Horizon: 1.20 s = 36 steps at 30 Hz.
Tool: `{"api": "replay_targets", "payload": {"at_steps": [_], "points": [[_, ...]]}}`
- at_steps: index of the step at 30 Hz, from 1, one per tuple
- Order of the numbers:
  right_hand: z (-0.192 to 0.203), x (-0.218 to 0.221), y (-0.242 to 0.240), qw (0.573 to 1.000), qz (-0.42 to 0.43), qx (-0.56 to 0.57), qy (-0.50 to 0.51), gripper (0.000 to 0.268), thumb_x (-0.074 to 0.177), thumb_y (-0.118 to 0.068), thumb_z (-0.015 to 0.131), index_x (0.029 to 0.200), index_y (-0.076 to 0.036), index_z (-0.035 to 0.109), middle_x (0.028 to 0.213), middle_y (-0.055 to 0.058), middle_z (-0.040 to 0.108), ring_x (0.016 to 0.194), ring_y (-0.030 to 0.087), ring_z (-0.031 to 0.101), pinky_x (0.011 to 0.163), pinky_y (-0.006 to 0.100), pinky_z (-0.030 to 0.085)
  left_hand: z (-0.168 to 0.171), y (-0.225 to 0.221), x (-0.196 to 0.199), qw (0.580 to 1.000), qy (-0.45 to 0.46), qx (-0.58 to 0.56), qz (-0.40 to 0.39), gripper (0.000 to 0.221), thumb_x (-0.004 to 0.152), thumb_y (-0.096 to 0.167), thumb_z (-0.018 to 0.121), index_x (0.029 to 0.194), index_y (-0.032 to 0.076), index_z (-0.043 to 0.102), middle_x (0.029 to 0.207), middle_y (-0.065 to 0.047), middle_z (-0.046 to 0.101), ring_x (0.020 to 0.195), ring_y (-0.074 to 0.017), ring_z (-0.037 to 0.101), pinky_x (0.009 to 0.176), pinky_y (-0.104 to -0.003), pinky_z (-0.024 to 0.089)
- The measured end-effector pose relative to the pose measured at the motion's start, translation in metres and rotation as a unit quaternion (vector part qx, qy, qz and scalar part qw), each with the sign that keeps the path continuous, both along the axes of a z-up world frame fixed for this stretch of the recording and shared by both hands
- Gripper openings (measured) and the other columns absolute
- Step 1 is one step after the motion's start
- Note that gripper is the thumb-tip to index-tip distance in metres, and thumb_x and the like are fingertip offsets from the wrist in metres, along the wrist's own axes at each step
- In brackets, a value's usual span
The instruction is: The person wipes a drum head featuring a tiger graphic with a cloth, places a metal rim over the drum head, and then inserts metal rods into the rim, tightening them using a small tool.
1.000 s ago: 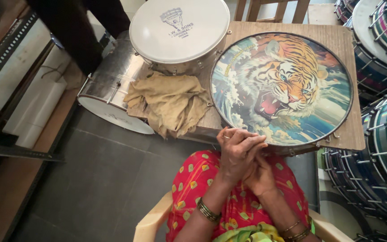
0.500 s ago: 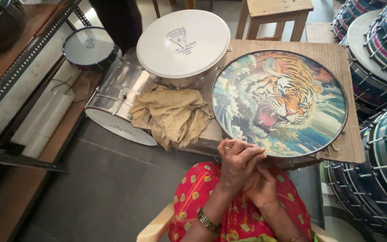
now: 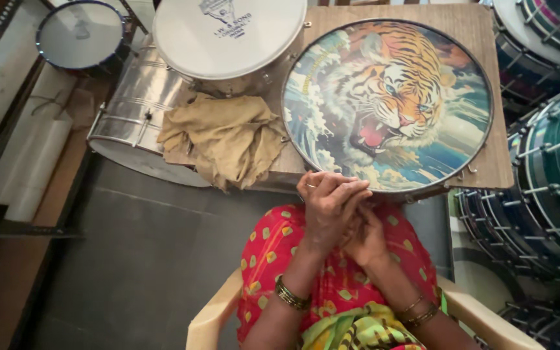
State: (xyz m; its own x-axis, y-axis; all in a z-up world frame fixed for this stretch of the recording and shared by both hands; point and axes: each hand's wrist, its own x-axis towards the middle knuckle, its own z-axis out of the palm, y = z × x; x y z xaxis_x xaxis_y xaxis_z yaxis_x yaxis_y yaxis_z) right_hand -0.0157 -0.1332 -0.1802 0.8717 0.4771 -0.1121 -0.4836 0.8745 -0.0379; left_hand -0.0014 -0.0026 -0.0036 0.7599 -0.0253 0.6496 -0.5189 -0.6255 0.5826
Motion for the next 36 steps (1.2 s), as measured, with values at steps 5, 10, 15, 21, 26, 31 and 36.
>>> {"api": "replay_targets", "payload": {"at_steps": [5, 10, 15, 21, 26, 31, 36], "points": [[0.02, -0.004, -0.001, 0.982, -0.02, -0.153, 0.108, 0.029, 0.091, -0.036, 0.058, 0.115, -0.023, 0.067, 0.098, -0.004, 0.073, 0.079, 0.012, 0.068, 0.064, 0.027, 0.052, 0.005, -0.001, 0.0, 1.0, 0.002, -0.01, -0.008, 0.021, 0.086, 0.025, 0.083, 0.106, 0.02, 0.078, 0.102, 0.004, 0.069, 0.106, -0.0169, 0.062, 0.108, -0.043, 0.032], [-0.005, 0.001, -0.004, 0.998, 0.039, 0.004, -0.043, 0.035, 0.107, -0.041, 0.051, 0.125, -0.013, 0.064, 0.104, 0.003, 0.072, 0.089, 0.017, 0.067, 0.072, 0.032, 0.051, 0.004, -0.002, 0.001, 1.0, -0.009, -0.012, -0.01, 0.022, 0.086, 0.025, 0.083, 0.106, 0.02, 0.079, 0.101, 0.004, 0.07, 0.105, -0.016, 0.062, 0.106, -0.042, 0.033], [0.005, -0.007, -0.006, 0.978, -0.007, -0.16, 0.135, 0.032, 0.088, -0.041, 0.059, 0.112, -0.022, 0.069, 0.095, -0.003, 0.074, 0.076, 0.012, 0.066, 0.062, 0.027, 0.05, 0.003, -0.001, -0.001, 1.0, -0.007, -0.008, -0.012, 0.023, 0.086, 0.024, 0.083, 0.107, 0.019, 0.079, 0.102, 0.004, 0.07, 0.106, -0.0164, 0.062, 0.107, -0.042, 0.033], [-0.03, 0.002, -0.004, 0.999, 0.007, -0.04, 0.017, 0.024, 0.104, -0.04, 0.063, 0.115, -0.02, 0.071, 0.091, 0.0, 0.073, 0.078, 0.017, 0.066, 0.064, 0.032, 0.051, 0.006, -0.004, -0.002, 1.0, -0.021, -0.001, 0.001, 0.021, 0.083, 0.024, 0.084, 0.102, 0.02, 0.078, 0.098, 0.004, 0.07, 0.103, -0.0183, 0.061, 0.104, -0.041, 0.034], [-0.003, 0.002, -0.002, 0.974, -0.029, -0.175, 0.144, 0.023, 0.087, -0.035, 0.057, 0.103, -0.022, 0.069, 0.088, -0.003, 0.072, 0.079, 0.015, 0.066, 0.069, 0.033, 0.052, 0.005, -0.004, 0.0, 1.0, -0.024, -0.004, -0.007, 0.02, 0.082, 0.023, 0.085, 0.101, 0.019, 0.079, 0.096, 0.004, 0.071, 0.1, -0.017, 0.062, 0.102, -0.042, 0.034], [-0.018, 0.003, -0.006, 0.991, -0.005, -0.12, 0.058, 0.019, 0.094, -0.033, 0.064, 0.103, -0.018, 0.069, 0.084, -0.001, 0.069, 0.076, 0.016, 0.063, 0.067, 0.033, 0.05, 0.006, -0.006, -0.002, 0.999, -0.032, -0.005, -0.004, 0.019, 0.082, 0.024, 0.084, 0.1, 0.019, 0.079, 0.095, 0.004, 0.071, 0.1, -0.0176, 0.062, 0.102, -0.042, 0.034], [-0.019, 0.002, -0.006, 0.985, 0.005, -0.143, 0.097, 0.02, 0.092, -0.036, 0.063, 0.1, -0.018, 0.066, 0.08, -0.002, 0.066, 0.071, 0.014, 0.06, 0.065, 0.031, 0.049, 0.008, -0.005, -0.003, 0.999, -0.028, -0.01, -0.013, 0.018, 0.083, 0.023, 0.083, 0.1, 0.018, 0.079, 0.095, 0.004, 0.071, 0.1, -0.0175, 0.062, 0.101, -0.041, 0.035]]}}
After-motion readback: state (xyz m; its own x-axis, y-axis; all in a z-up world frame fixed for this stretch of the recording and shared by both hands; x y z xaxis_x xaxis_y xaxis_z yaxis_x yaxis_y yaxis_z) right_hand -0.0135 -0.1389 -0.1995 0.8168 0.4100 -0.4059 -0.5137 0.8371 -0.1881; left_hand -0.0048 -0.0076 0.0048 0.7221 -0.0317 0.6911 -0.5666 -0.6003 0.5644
